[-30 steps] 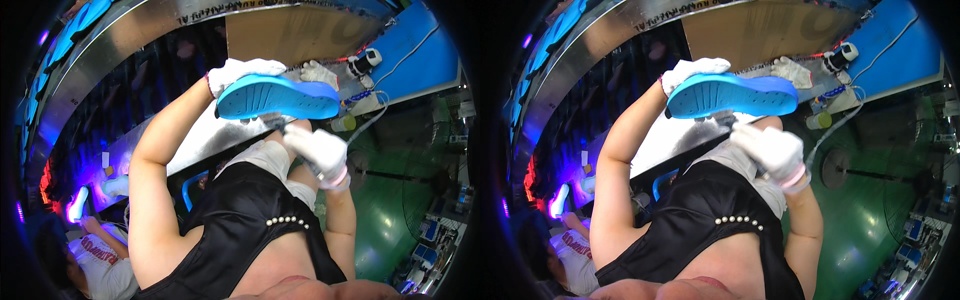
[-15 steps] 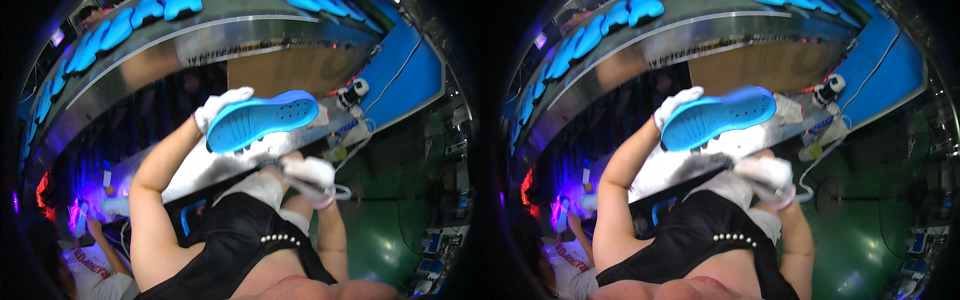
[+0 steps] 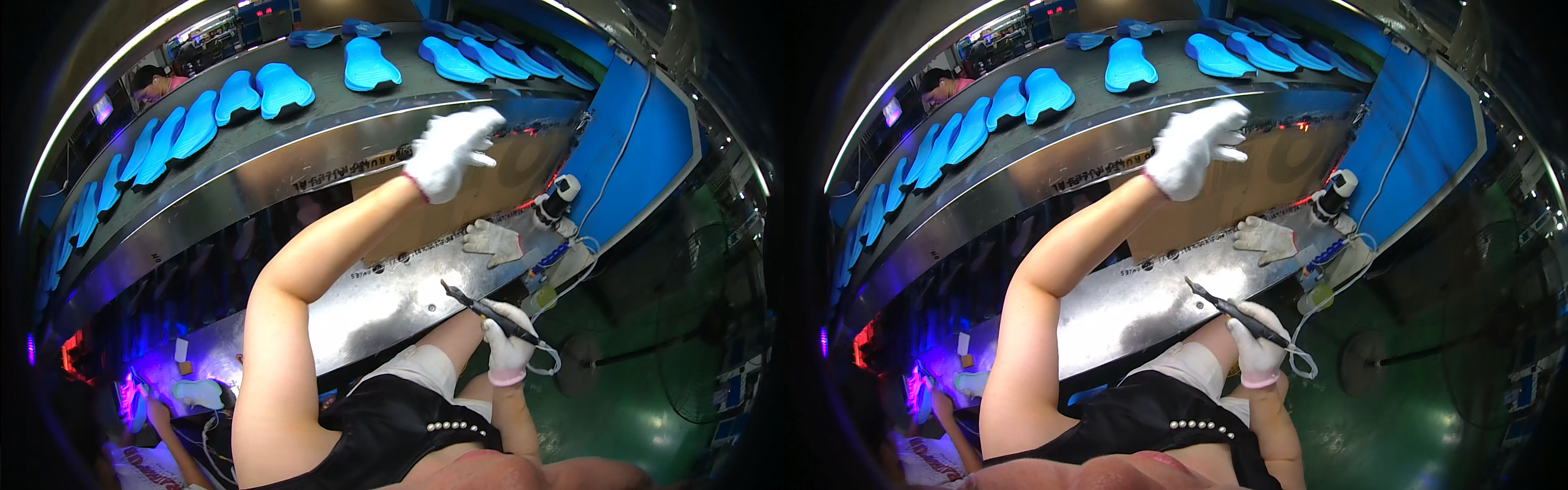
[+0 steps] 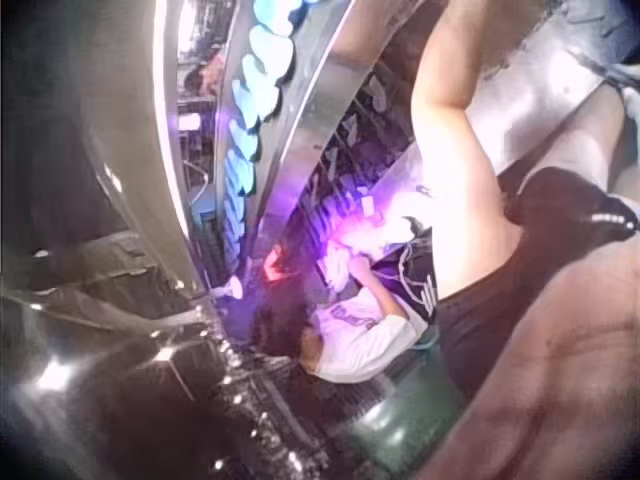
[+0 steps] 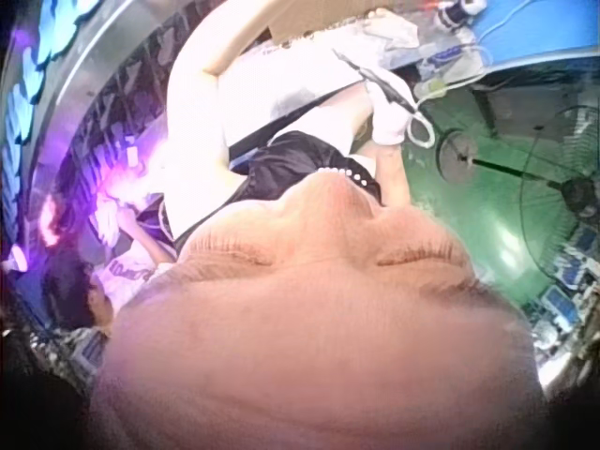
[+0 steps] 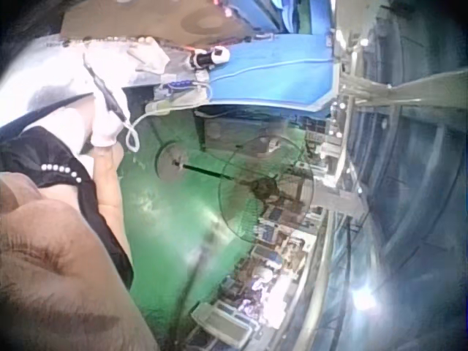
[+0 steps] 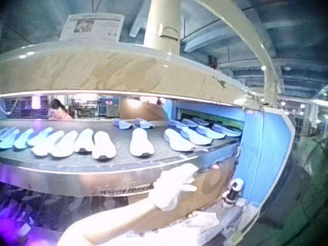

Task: The person cleans blue shoe soles one at a time by hand using a cleaning brush and a white cloth, then places each cleaned sole onto a conveyor belt.

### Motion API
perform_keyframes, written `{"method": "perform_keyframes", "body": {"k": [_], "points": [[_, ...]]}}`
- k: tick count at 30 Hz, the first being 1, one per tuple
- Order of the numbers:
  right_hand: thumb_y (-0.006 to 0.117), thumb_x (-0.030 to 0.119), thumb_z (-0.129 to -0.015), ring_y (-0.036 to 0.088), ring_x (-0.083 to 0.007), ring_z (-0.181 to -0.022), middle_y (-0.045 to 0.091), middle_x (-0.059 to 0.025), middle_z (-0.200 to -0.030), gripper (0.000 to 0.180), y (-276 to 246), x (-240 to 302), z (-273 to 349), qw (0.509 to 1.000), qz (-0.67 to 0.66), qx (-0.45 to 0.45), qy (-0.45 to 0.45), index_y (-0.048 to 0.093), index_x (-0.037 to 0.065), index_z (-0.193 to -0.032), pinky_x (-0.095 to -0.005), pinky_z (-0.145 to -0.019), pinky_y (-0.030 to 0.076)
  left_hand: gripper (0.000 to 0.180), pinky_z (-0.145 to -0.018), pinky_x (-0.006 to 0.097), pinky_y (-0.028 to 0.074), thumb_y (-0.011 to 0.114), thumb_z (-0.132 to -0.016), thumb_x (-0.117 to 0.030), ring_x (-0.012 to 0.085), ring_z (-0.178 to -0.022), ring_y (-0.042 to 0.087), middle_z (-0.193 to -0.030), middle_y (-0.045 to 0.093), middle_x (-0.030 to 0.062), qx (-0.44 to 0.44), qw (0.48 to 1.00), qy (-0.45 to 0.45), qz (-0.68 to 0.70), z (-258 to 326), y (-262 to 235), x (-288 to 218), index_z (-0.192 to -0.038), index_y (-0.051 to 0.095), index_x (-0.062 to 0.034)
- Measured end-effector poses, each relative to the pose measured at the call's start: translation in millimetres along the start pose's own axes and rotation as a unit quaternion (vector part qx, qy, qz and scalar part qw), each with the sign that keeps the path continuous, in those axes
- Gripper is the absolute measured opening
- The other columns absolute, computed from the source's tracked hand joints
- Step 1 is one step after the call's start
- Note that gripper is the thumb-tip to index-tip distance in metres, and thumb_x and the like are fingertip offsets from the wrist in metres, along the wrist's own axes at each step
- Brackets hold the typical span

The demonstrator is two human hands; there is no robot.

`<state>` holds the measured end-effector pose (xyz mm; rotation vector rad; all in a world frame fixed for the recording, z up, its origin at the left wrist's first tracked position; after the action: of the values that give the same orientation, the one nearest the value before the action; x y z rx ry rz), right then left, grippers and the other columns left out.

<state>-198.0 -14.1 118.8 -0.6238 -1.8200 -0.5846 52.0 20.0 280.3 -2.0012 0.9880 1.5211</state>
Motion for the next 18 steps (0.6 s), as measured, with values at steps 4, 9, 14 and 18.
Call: {"method": "perform_keyframes", "body": {"k": [4,9,14,18], "points": [[0.063,-0.001,-0.080,0.054,-0.0070,-0.060,0.064,-0.0072,-0.081,0.026,1,2,6,1.000,-0.009,-0.023,-0.007,0.062,-0.006,-0.105,-0.0186,-0.054,0.043,0.063,-0.103,0.041,0.039,0.054,-0.088,-0.050,0.0333,-0.120,0.048,-0.132,0.050,0.0187,-0.018,0.773,0.258,-0.579,-62,25,8,-0.125,0.055,0.0012],[0.063,-0.003,-0.079,0.054,-0.0073,-0.061,0.064,-0.0078,-0.082,0.026,-7,-6,8,0.999,0.023,-0.015,-0.034,0.062,-0.006,-0.105,-0.0189,-0.054,0.044,0.063,-0.104,0.047,0.039,0.041,-0.094,-0.053,0.0363,-0.121,0.047,-0.130,0.050,0.0207,0.019,0.735,0.115,-0.668,-85,31,-12,-0.127,0.051,-0.0003],[0.068,-0.005,-0.078,0.064,-0.0147,-0.082,0.067,-0.0113,-0.095,0.026,-5,-9,9,0.999,-0.023,0.007,0.044,0.064,-0.006,-0.103,-0.0249,-0.073,0.053,0.050,-0.098,0.042,0.045,0.047,-0.094,-0.044,0.0354,-0.114,0.056,-0.119,0.059,0.0206,0.025,0.720,0.248,-0.648,-42,19,-24,-0.121,0.058,-0.0025],[0.070,-0.004,-0.077,0.064,-0.0147,-0.085,0.068,-0.0093,-0.095,0.024,-1,-17,10,1.000,0.001,0.015,0.024,0.066,-0.006,-0.100,-0.0242,-0.076,0.051,0.044,-0.082,0.044,0.050,0.052,-0.090,-0.043,0.0345,-0.095,0.061,-0.098,0.062,0.0190,-0.102,0.646,0.158,-0.740,5,-34,-67,-0.097,0.061,-0.0007]]}}
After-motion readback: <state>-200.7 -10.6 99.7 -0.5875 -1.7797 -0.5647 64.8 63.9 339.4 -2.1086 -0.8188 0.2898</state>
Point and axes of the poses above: each hand's wrist, its own z-axis away from the middle knuckle, its own y-axis out of the palm, x = y × z, the point moved 4 cm from there along -z, towards the middle knuckle
